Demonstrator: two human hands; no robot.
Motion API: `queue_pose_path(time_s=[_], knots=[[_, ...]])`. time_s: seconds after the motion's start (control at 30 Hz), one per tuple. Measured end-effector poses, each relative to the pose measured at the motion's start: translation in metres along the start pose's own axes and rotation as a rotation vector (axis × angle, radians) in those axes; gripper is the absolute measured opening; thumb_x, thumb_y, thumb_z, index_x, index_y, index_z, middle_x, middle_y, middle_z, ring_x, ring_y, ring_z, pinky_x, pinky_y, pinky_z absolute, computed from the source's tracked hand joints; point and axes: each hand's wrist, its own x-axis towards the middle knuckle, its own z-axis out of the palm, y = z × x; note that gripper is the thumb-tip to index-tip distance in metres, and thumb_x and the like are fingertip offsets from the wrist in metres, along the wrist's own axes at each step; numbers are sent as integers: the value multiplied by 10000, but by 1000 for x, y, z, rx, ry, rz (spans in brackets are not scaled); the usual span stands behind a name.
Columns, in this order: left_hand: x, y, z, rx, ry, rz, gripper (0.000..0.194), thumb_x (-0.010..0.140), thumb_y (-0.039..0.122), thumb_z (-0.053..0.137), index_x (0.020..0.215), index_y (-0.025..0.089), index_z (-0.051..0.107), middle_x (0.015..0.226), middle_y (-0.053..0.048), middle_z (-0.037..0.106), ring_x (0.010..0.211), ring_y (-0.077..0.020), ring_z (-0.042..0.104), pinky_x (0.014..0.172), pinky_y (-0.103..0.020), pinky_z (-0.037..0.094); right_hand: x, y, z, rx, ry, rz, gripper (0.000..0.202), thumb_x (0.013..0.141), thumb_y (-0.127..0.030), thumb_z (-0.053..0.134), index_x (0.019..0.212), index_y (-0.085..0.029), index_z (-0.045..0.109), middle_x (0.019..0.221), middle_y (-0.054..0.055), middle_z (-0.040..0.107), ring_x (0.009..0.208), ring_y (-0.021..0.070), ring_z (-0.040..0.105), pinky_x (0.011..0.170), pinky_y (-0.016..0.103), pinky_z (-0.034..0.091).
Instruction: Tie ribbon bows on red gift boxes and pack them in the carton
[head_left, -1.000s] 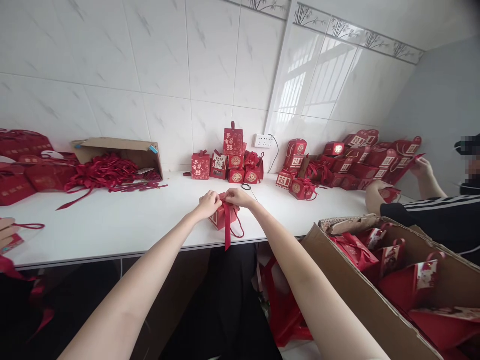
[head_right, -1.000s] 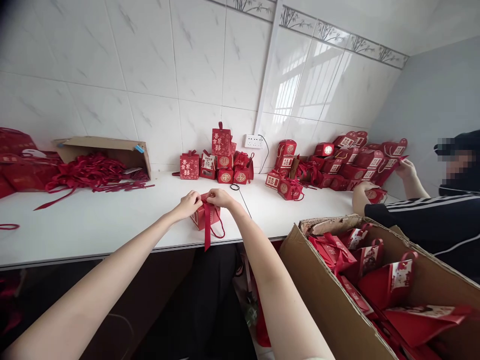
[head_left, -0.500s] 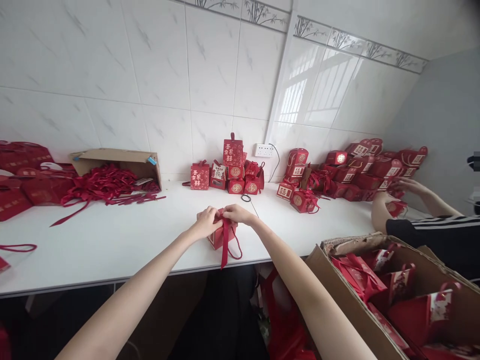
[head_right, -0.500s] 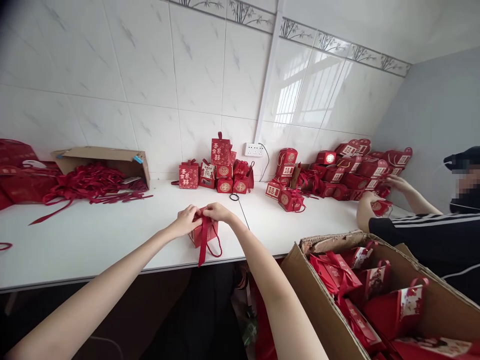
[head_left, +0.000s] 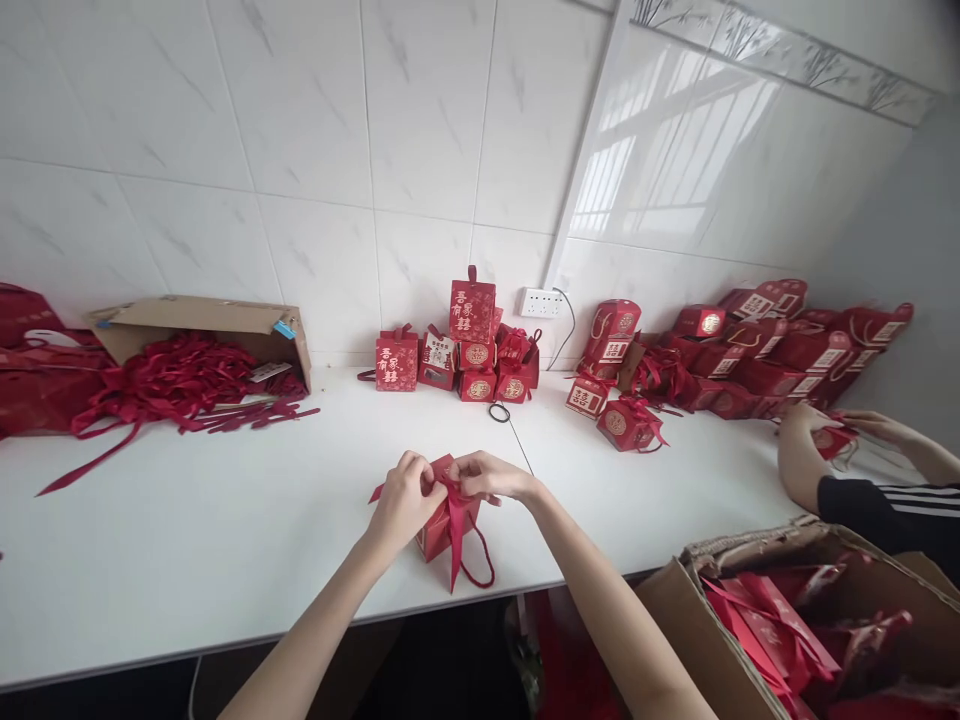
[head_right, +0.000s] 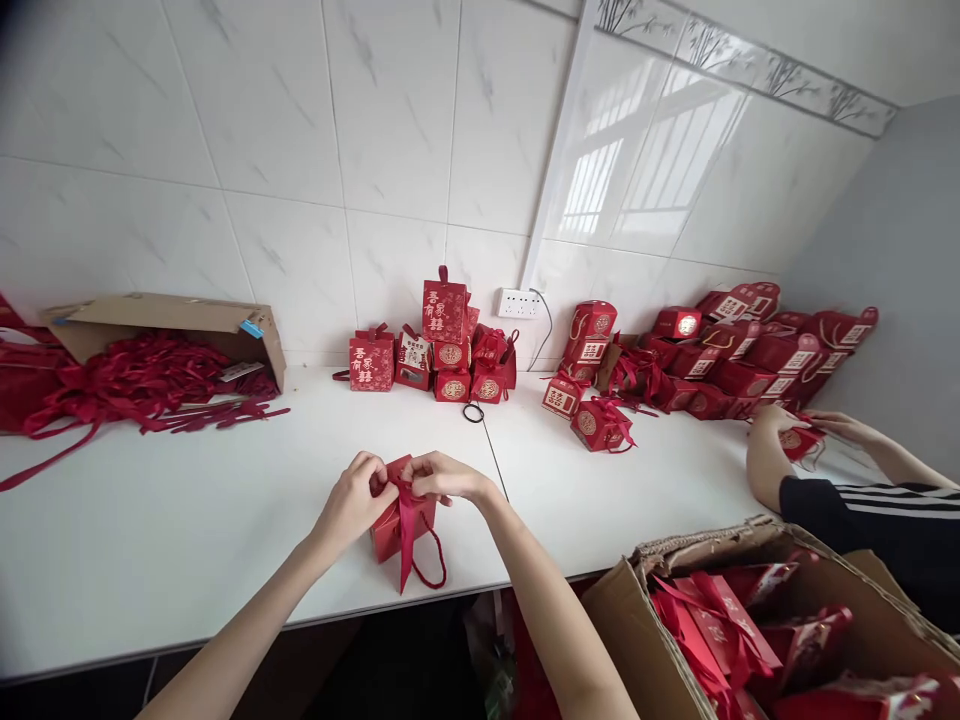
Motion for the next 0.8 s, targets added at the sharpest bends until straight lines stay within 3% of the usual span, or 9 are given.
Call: queue_pose_path(time_s=[0.13,0.3,0.47,0.5,0.67,0.8], knots=[[1,-3,0,14,49,32,105,702,139,462,671,217,399,710,8,510,615,-152,530,560,-265,439,3,4,0,101,-56,-9,132,614,-116,532,622,-181,418,444,-115,403,325,21,327,289,132,237],[-6,-4,-3,144,169,156,102,710,112,473,715,207,435,725,-5,549,650,-164,537,644,-298,453,2,6,15,173,18,-12,175,734,-176,499,626,-202,364,378,-129,374,273,22,272,288,148,165],[-8,-1,-5,143,121,95,117,722,116,476,691,208,411,693,4,531,634,-157,531,663,-311,459,0,-3,41,-124,479,-10,345,823,-276,483,516,-190,349,391,-85,371,297,26,307,305,167,188],[-8,-1,-5,133,110,78,121,717,117,479,689,209,407,689,6,528,636,-158,531,669,-315,463,0,-3,44,-119,524,-12,372,844,-308,468,512,-190,346,379,-83,366,293,27,300,311,171,187],[-9,-4,-9,55,98,52,127,721,145,503,699,217,400,715,6,509,648,-153,534,608,-280,468,1,16,46,320,347,-53,412,864,-522,439,628,-185,453,267,-106,359,221,29,212,324,185,169],[-10,-9,-12,-10,26,20,161,763,171,498,665,216,378,697,22,468,562,-118,492,510,-240,431,0,23,42,491,319,-22,449,790,-608,505,630,-194,439,250,-119,325,197,38,193,282,187,123]])
